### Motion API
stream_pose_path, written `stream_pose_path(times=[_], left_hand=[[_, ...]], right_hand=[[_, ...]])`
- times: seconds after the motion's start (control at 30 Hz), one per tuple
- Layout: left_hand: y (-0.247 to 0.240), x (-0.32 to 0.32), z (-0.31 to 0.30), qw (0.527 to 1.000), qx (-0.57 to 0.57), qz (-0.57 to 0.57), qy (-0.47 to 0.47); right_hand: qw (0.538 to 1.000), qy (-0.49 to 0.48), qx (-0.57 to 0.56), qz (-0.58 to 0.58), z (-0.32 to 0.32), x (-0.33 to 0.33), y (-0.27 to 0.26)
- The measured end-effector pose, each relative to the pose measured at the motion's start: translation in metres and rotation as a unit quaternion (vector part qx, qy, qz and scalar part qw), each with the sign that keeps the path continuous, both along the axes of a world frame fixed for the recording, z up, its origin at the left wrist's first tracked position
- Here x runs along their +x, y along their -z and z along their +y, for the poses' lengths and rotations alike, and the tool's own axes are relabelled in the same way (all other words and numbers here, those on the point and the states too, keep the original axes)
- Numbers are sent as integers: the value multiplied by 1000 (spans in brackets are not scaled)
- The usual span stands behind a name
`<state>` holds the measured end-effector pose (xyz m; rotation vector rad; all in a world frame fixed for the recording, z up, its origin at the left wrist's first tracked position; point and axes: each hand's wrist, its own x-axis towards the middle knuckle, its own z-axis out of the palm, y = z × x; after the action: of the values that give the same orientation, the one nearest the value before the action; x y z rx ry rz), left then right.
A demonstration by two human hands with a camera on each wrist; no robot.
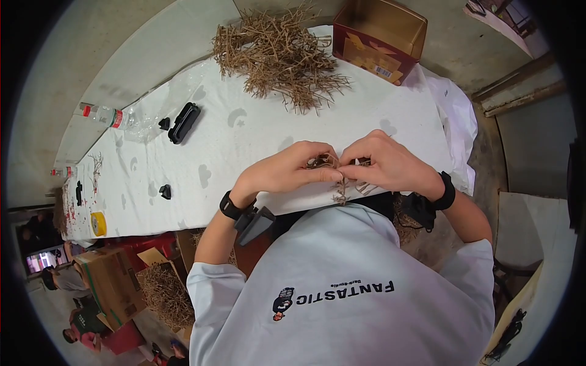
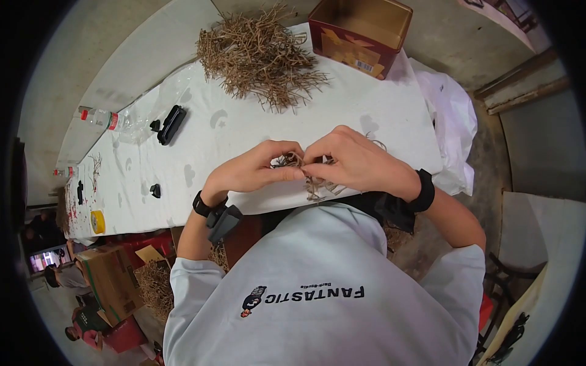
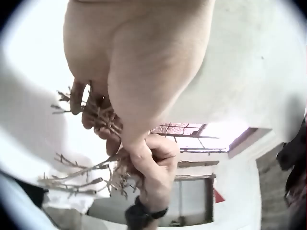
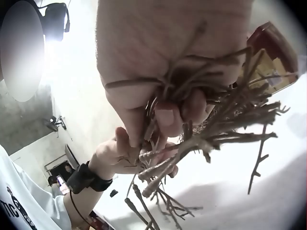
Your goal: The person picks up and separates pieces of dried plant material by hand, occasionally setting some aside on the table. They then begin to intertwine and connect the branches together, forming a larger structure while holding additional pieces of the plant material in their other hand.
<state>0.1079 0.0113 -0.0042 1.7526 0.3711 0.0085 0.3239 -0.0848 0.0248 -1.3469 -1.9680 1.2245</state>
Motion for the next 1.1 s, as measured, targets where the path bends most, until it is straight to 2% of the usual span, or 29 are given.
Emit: stream_pose_path(times=[0.1, 0.2, 0.23, 0.37, 0.47, 0.5, 0.6, 0.9, 0.97, 1.03, 1.07, 1.1], left_hand=[[13, -4, 0, 998, -31, -50, -11], [21, -4, -6, 978, -166, -89, -85], [22, -4, -8, 978, -168, -88, -85], [18, -3, -19, 986, -98, -79, -110], [2, -10, -22, 984, 171, -33, -30], [2, -12, -24, 984, 170, -32, -30], [2, -19, -29, 923, 379, -45, 42], [7, -47, -19, 913, 406, -12, 50], [29, -87, 13, 915, 397, -36, -61], [14, -113, 27, 917, 335, 152, -152], [13, -110, 25, 918, 335, 149, -149], [13, -106, 21, 941, 262, 107, -188]], right_hand=[[999, 22, -5, 26, 1, 1, 2], [999, 26, 34, -29, 0, 0, -4], [999, 27, 33, -28, -1, 0, -4], [995, 11, 66, -79, -4, -1, -5], [997, -47, 2, -63, -3, 1, -15], [997, -47, 1, -62, -3, 2, -15], [992, -90, -81, -37, -1, 4, -16], [979, -151, -110, -78, 6, 15, -28], [982, -89, -129, -103, 3, 47, -31], [982, -52, -140, -116, 6, 59, -28], [989, -22, -140, -48, 8, 61, -22], [990, 6, -138, 20, 10, 63, -14]])
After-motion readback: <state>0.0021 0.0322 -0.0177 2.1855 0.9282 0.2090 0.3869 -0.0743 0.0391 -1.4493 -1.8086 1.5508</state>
